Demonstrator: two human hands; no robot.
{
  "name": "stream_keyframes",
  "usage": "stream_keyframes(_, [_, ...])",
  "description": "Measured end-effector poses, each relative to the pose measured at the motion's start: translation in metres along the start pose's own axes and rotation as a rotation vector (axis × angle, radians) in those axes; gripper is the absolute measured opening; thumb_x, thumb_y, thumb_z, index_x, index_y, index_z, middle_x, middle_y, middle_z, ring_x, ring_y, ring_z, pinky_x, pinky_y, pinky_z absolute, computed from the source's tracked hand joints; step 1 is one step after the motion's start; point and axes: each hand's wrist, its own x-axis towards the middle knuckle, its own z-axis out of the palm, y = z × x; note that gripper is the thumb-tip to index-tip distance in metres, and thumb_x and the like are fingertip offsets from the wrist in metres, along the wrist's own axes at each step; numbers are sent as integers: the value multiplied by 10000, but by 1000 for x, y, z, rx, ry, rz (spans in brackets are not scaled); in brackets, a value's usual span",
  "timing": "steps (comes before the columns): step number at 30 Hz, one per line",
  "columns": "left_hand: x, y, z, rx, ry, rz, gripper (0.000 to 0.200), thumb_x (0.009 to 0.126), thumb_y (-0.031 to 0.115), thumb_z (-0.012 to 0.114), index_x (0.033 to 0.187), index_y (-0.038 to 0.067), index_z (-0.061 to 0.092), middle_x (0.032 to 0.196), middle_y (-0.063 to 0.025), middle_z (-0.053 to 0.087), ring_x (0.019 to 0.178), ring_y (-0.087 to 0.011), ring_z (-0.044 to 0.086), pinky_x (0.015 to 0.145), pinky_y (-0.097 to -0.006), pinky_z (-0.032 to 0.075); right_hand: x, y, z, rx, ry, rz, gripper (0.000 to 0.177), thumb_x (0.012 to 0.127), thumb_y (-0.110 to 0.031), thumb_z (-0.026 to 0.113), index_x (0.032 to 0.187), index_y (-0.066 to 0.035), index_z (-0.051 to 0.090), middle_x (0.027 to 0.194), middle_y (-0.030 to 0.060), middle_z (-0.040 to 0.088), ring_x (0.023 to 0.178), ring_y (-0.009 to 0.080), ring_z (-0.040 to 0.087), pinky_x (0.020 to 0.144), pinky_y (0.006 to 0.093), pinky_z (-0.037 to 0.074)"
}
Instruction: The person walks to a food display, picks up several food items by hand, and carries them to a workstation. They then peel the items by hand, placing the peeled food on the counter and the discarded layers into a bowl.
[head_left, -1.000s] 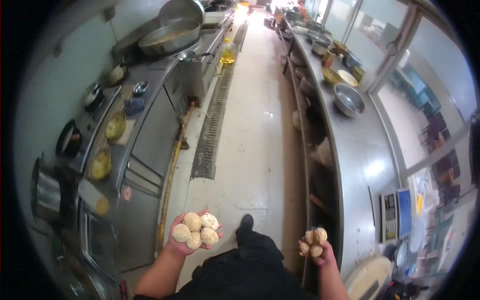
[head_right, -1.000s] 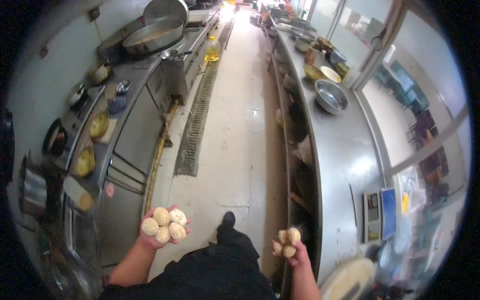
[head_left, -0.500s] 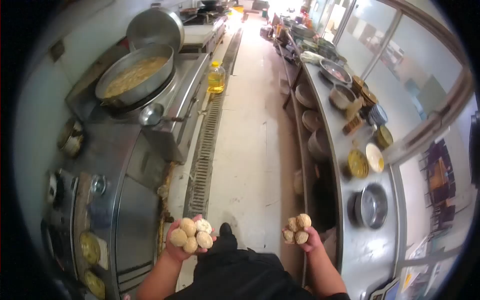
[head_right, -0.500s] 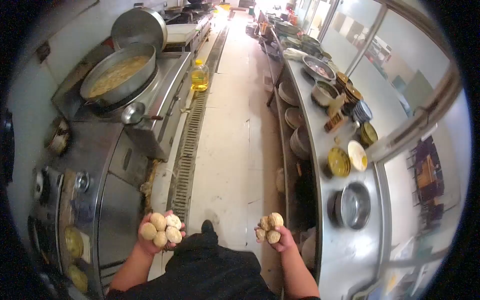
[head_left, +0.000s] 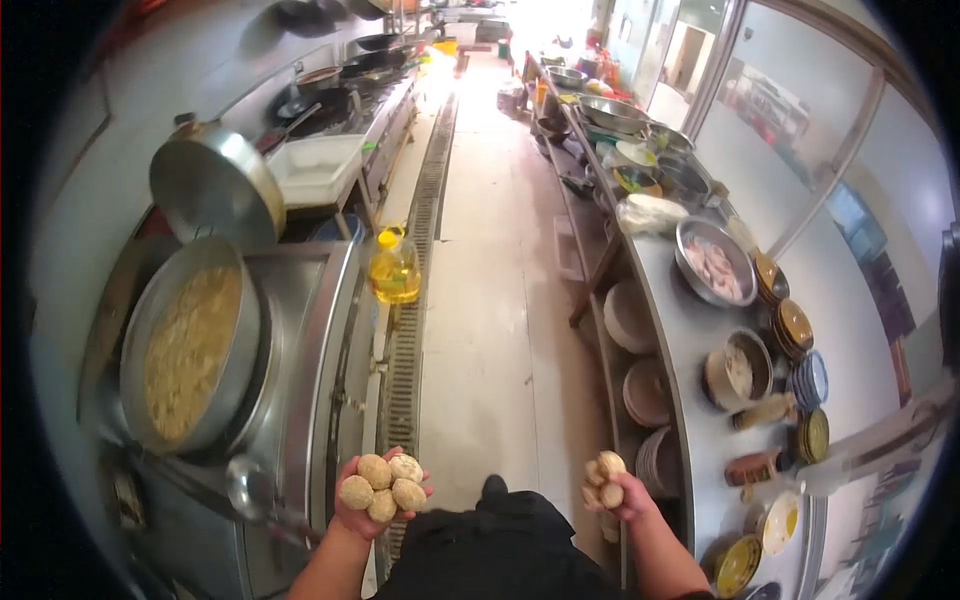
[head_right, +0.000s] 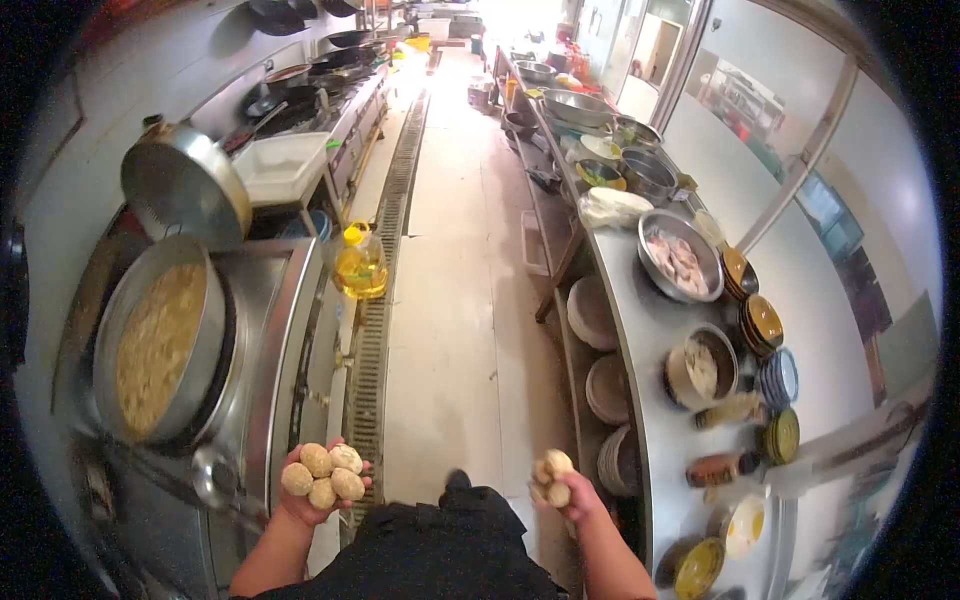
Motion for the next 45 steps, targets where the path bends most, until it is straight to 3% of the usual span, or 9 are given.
stream_keyframes(4, [101, 104, 44, -185, -29, -22, 654, 914, 540, 493, 1439, 153, 445, 1446, -390, 323, 1314, -606, 351, 877, -758, 456, 197, -128, 126, -168, -185, 69, 516, 840, -230, 651, 1306, -57, 513, 1174, 142, 618, 1081, 318, 630, 830, 511, 553])
stream_keyframes(9, [280, 253, 86, -80, -34, -13, 670, 900, 530, 528, 1441, 144, 442, 1434, -386, 342, 1289, -614, 378, 875, -752, 464, 408, -253, 187, -237, -225, -26, 571, 831, -267, 670, 1333, -55, 501, 1234, 162, 605, 1122, 328, 615, 845, 531, 555])
stream_keyframes(14, [484, 393, 183, -75, -70, -114, 678, 905, 529, 516, 1443, 126, 436, 1443, -360, 358, 1286, -616, 380, 862, -750, 474, 539, -341, 159, 42, -100, 5, 584, 814, -323, 689, 1317, -88, 509, 1217, 139, 598, 1103, 354, 614, 812, 553, 557])
stream_keyframes(18, [629, 495, 255, -10, -85, -192, 675, 923, 527, 477, 1468, 134, 409, 1474, -362, 313, 1320, -616, 331, 883, -744, 468, 607, -416, 116, 60, 40, 21, 583, 787, -338, 715, 1282, -84, 540, 1193, 136, 620, 1124, 360, 611, 883, 564, 519])
stream_keyframes(23, [811, 605, 312, -58, -104, -200, 703, 914, 546, 492, 1477, 136, 394, 1485, -368, 281, 1345, -613, 291, 883, -758, 455, 759, -531, 115, 144, 244, -48, 545, 800, -306, 679, 1277, -80, 543, 1198, 147, 620, 1095, 402, 620, 848, 615, 528])
stream_keyframes(26, [902, 665, 341, 2, -53, -138, 662, 887, 511, 546, 1412, 112, 485, 1448, -392, 316, 1278, -626, 376, 832, -736, 498, 896, -613, 117, 99, 172, 7, 479, 807, -302, 679, 1223, -102, 551, 1112, 117, 617, 1015, 343, 637, 813, 601, 537])
stream_keyframes(29, [972, 725, 376, -59, -36, -104, 688, 904, 542, 517, 1452, 136, 428, 1461, -387, 301, 1312, -625, 328, 862, -756, 467, 1033, -703, 174, 43, 114, 54, 438, 861, -218, 665, 1256, -75, 543, 1154, 112, 622, 1038, 308, 647, 816, 498, 572])
stream_keyframes(37, [1212, 897, 455, -37, 4, -29, 673, 896, 550, 530, 1424, 137, 462, 1421, -394, 347, 1264, -627, 389, 819, -744, 500, 1348, -918, 281, -158, -207, 41, 543, 860, -279, 674, 1333, -72, 505, 1238, 106, 602, 1143, 304, 623, 819, 524, 567])
stream_keyframes(45, [1492, 1069, 582, -13, -34, -208, 654, 909, 512, 524, 1419, 107, 465, 1420, -406, 334, 1267, -636, 376, 832, -759, 486, 1480, -1053, 241, 133, 39, 9, 532, 845, -285, 660, 1309, -69, 517, 1226, 123, 600, 1114, 332, 629, 854, 564, 542])
